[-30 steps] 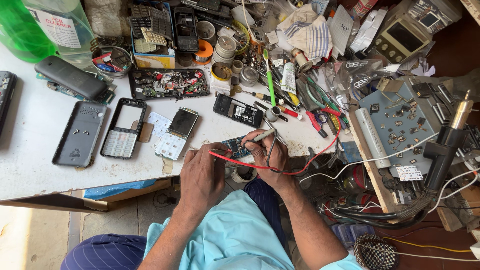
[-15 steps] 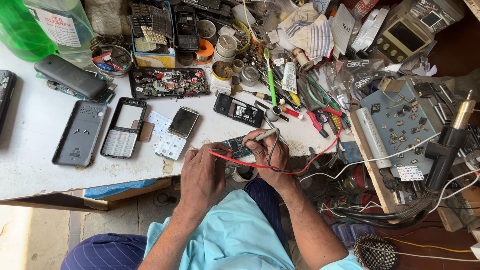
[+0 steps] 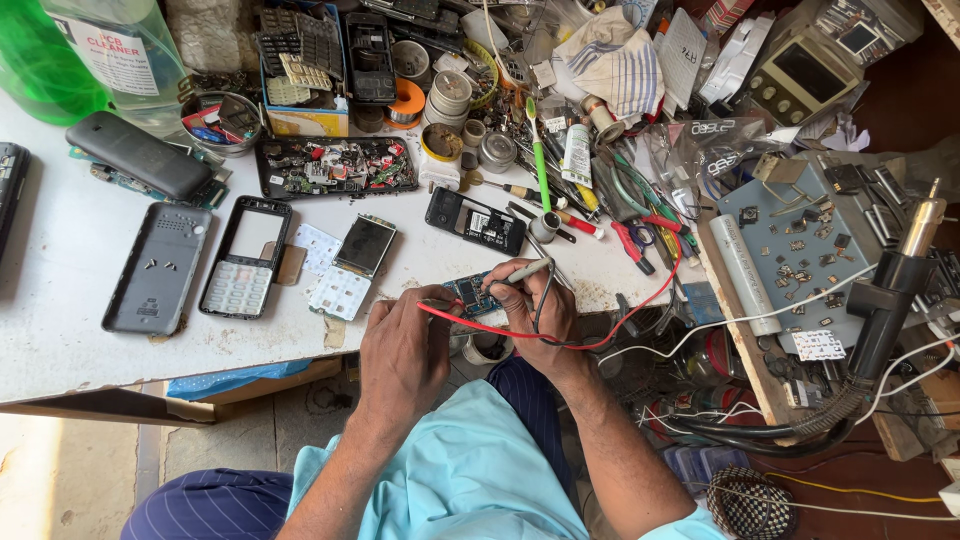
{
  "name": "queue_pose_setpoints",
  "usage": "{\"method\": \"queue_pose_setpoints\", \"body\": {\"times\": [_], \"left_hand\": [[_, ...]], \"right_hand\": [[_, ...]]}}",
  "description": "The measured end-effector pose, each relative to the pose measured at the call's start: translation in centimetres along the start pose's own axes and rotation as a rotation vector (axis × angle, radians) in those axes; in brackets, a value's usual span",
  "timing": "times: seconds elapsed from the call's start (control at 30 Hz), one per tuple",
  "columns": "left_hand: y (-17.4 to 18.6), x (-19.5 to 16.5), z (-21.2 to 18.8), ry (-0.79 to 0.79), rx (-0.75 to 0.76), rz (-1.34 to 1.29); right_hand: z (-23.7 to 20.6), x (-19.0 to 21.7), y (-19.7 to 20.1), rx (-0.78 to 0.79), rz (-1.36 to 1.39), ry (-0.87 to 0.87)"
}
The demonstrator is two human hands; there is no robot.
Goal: The person sits on the floor holding a phone motherboard, attaches a ring/lens part to it, then connects multimeter probes to the board and touches the probes to various points on the circuit board to test it. They then set the board on the workbench, pick up a phone, and reach for items on the cluttered bench.
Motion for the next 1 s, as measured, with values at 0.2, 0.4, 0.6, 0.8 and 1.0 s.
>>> {"method": "queue_pose_setpoints", "body": {"times": [0.2,0.4,0.6,0.8,1.0], "left_hand": [[-0.12,0.1,0.03,0.017,0.006,0.0],[0.0,0.1,-0.03,0.013,-0.014,0.002],[-0.01,0.05,-0.05,0.008,-0.014,0.0],[-0.01,0.02,-0.01,-0.002,-0.001,0.01],[0.03,-0.01,0.02,-0.005,-0.009,0.01]], "right_hand": [[0.02,-0.24,0.03,0.001,-0.01,-0.02],[-0.09,-0.3,0.07,-0.007,0.009,-0.001],[-0.11,-0.27,0.03,-0.011,0.025,0.015],[-0.08,-0.28,-0.08,-0.015,0.025,0.013],[-0.04,-0.17,-0.11,-0.017,0.02,0.022]]}}
Point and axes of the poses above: each hand's wrist, its own z-axis towards the middle knuckle, its own y-axis out of the back of the hand, x = y × z, the point moved 9 cm from there along z, towards the middle knuckle, and after that the axes turned 10 degrees about z, right-handed, at the moved point
